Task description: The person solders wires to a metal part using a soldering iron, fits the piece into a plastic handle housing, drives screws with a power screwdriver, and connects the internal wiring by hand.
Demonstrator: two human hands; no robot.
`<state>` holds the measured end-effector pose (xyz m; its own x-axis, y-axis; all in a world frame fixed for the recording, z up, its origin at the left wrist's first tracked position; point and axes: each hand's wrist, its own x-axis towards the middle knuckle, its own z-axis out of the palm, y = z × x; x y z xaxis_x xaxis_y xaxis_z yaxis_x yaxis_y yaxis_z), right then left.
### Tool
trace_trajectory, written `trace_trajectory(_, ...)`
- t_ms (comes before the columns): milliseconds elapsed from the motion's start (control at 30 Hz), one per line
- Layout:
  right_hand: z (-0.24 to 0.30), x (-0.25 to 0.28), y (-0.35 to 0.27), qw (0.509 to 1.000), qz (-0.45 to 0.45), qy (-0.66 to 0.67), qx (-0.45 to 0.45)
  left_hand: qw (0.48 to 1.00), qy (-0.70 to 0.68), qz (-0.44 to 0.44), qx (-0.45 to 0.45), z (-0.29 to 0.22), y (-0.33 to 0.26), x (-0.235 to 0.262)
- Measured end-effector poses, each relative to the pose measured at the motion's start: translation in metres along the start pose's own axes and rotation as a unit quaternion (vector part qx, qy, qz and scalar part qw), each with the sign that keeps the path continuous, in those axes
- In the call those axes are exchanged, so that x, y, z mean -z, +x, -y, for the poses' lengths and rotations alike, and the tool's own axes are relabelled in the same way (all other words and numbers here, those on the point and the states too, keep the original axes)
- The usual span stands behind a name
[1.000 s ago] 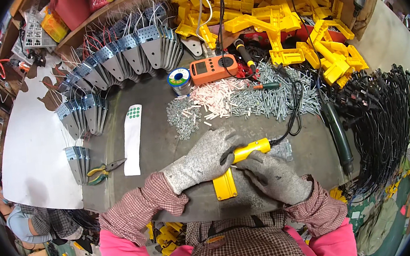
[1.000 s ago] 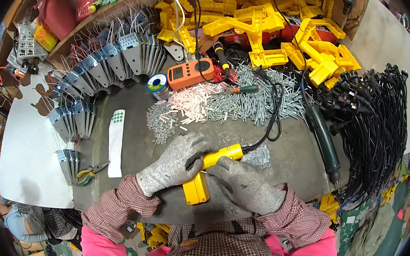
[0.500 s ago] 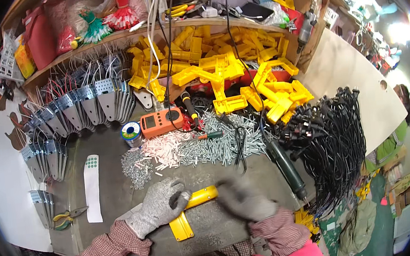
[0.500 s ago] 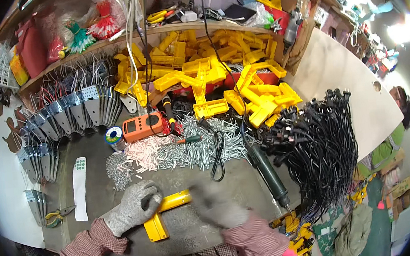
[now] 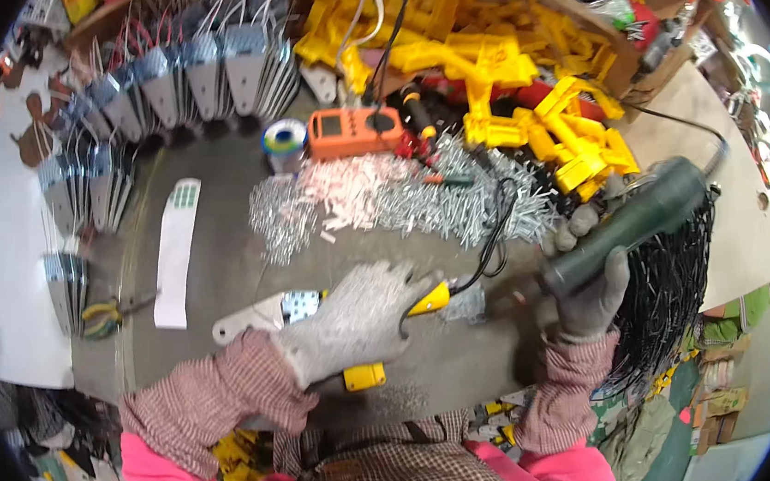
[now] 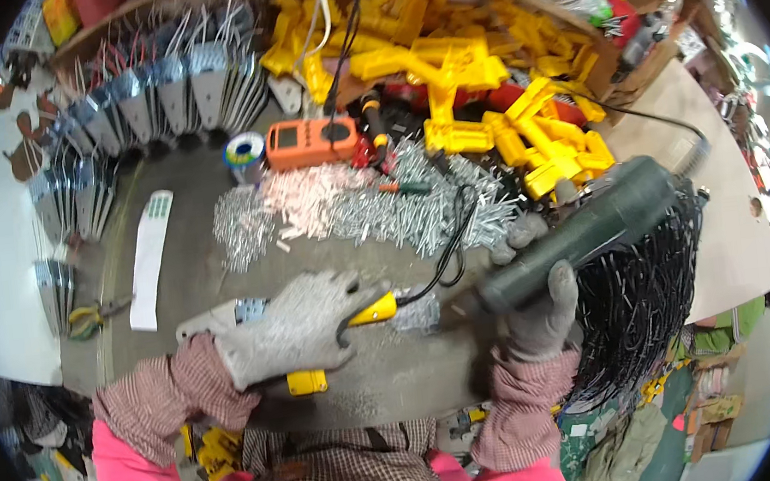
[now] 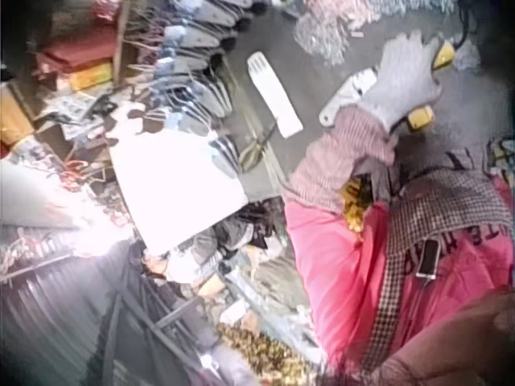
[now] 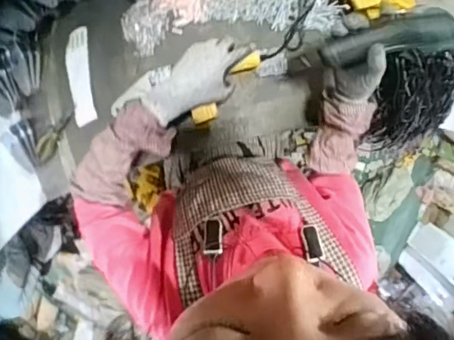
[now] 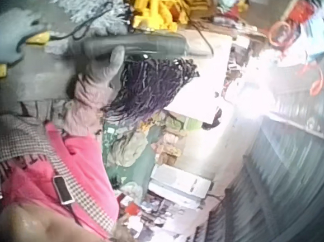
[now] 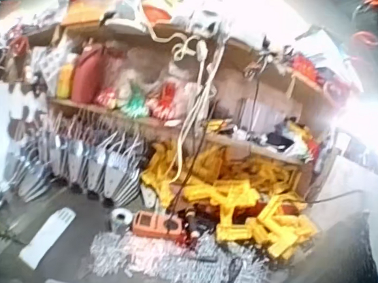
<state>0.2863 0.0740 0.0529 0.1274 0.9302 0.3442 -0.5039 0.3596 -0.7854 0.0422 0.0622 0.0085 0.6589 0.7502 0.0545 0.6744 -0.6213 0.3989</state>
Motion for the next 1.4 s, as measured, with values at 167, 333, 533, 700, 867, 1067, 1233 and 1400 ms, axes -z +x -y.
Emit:
trace_trajectory(167, -0.054, -0.041, 0.002, 0.986, 0.128, 0.109, 0.013, 0.996, -0.054, 0.017, 0.076, 0.003, 0.006, -0.011)
trace_trajectory(333, -0.057, -0.038, -0.004, 0.971, 0.232, 0.060, -0.021, 0.992, -0.080, 0.030, 0.090, 0.003, 0.007, -0.021)
trace_trajectory(533, -0.067, -0.033, 0.000, 0.902, 0.383, 0.171, -0.105, 0.996, -0.068, 0.010, 0.061, 0.004, 0.001, -0.017)
trace_trajectory(700, -0.078, -0.046, -0.018, 0.972, 0.227, 0.068, -0.005, 0.994, -0.085, -0.010, 0.072, 0.001, 0.002, -0.017)
trace_trajectory(867, -0.071, -0.043, -0.016, 0.991, 0.132, 0.001, -0.020, 0.994, -0.063, -0.033, 0.087, 0.002, -0.005, -0.019)
trace_trajectory(1067, -0.073, -0.040, 0.000, 0.984, 0.156, 0.080, 0.011, 0.993, -0.081, -0.038, 0.079, 0.000, -0.001, -0.017)
trace_trajectory(1233, -0.073, -0.035, 0.014, 0.948, 0.293, 0.119, -0.030, 0.990, -0.077, -0.105, 0.044, 0.003, 0.001, -0.025)
trace_trajectory(1400, -0.088, -0.035, 0.017, 0.940, 0.326, 0.096, -0.031, 0.995, -0.033, -0.067, 0.059, 0.005, 0.002, -0.028)
